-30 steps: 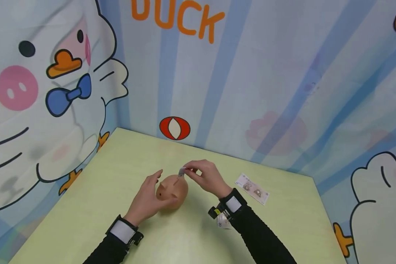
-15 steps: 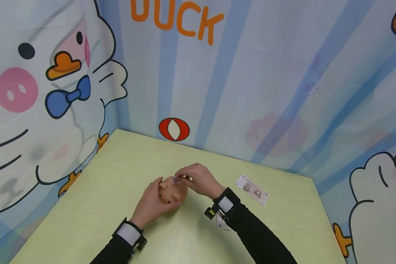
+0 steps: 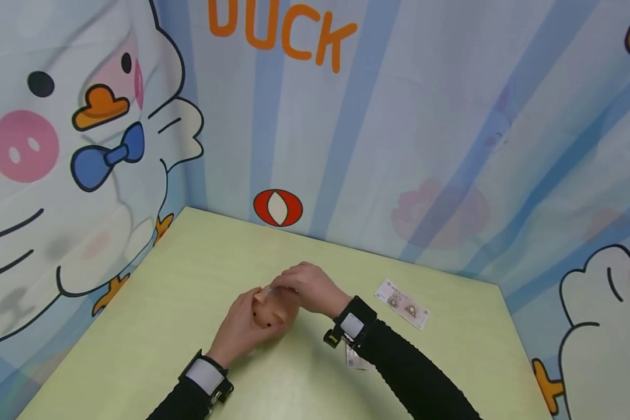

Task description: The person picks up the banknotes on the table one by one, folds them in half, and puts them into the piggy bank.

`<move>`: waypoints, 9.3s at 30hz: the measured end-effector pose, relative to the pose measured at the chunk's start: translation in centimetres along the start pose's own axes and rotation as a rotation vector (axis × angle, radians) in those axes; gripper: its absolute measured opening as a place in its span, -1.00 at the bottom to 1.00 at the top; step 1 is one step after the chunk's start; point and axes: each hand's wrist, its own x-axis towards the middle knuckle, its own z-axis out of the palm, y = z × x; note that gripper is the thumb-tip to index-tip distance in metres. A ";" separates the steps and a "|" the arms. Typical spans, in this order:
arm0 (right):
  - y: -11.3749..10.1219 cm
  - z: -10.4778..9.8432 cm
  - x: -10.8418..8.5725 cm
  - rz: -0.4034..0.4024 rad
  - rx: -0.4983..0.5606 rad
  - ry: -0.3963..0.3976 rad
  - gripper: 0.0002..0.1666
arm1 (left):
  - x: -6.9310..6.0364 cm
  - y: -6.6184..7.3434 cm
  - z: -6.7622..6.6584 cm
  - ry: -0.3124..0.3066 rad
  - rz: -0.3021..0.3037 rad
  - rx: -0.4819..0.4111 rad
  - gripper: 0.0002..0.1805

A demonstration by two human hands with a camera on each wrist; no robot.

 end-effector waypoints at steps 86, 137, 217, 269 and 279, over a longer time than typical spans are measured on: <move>-0.4 2.3 -6.1 0.167 -0.129 0.186 -0.60 | -0.1 1.0 -0.8 -0.027 -0.008 0.085 0.35; 9.3 -1.7 -28.8 1.130 -0.144 -0.158 -0.43 | 1.5 10.6 6.6 -0.319 0.291 0.267 -0.23; 4.6 -8.1 -22.3 0.625 0.290 0.497 -0.84 | 2.9 13.3 4.5 0.003 0.353 0.065 -0.38; 0.2 -8.1 -17.6 0.763 0.583 0.611 -0.90 | 2.1 13.1 2.8 0.109 0.267 -0.412 -0.89; 0.5 -7.5 -17.3 0.796 0.569 0.626 -0.89 | 2.4 12.7 3.1 0.281 0.507 -0.210 -0.95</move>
